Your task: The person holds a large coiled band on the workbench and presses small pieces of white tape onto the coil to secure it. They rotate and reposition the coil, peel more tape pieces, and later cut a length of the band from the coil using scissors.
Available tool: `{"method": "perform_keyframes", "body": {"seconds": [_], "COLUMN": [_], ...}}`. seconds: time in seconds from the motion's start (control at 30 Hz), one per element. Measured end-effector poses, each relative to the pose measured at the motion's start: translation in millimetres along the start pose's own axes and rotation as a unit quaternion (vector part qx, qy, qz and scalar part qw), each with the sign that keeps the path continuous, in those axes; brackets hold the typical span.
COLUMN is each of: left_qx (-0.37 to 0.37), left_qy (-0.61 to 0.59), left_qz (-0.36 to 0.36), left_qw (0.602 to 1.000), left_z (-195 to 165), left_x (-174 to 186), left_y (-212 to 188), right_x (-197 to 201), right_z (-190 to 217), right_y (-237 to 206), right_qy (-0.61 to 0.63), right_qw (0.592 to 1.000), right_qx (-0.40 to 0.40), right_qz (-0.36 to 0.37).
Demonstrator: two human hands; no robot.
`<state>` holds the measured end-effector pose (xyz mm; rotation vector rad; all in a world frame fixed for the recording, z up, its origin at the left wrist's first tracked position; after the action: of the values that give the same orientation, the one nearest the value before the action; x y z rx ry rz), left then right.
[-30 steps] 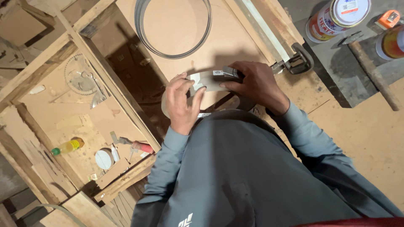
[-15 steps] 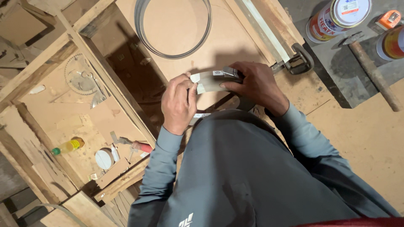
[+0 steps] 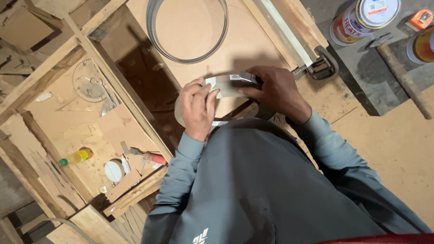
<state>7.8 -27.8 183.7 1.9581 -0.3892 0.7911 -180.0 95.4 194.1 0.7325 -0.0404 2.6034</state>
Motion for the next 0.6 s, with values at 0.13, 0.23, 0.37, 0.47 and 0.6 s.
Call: {"method": "perform_keyframes", "body": {"seconds": [0.13, 0.23, 0.37, 0.47, 0.6], "left_qx": [-0.025, -0.042, -0.041, -0.027, 0.003], "left_qy": [0.023, 0.014, -0.011, -0.011, -0.017], "left_qz": [-0.031, -0.033, -0.023, 0.009, 0.083], "left_qw": [0.999, 0.998, 0.999, 1.0, 0.996], "left_z": [3, 2, -2, -4, -2], "left_x": [-4, -1, 8, 17, 32], "left_y": [-2, 2, 10, 18, 29], "right_x": [-1, -1, -2, -2, -2], "right_z": [1, -1, -4, -4, -2], "right_y": [0, 1, 0, -1, 0], "right_qy": [-0.01, -0.012, 0.0, 0.0, 0.001], "right_qw": [1.0, 1.0, 1.0, 1.0, 1.0], "right_qx": [0.012, 0.014, -0.02, -0.012, -0.006], "right_qz": [-0.004, -0.005, 0.006, -0.005, -0.006]}}
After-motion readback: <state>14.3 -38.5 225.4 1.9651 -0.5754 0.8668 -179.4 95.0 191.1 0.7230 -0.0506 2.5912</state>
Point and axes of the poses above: each hand's wrist, its own y-axis towards the middle knuckle, its own x-axis out of the back of the hand, z = x × y, the point moved 2 cm from there along y, towards the middle knuckle, and after that the axes turned 15 degrees about y, right-handed, at the moved point
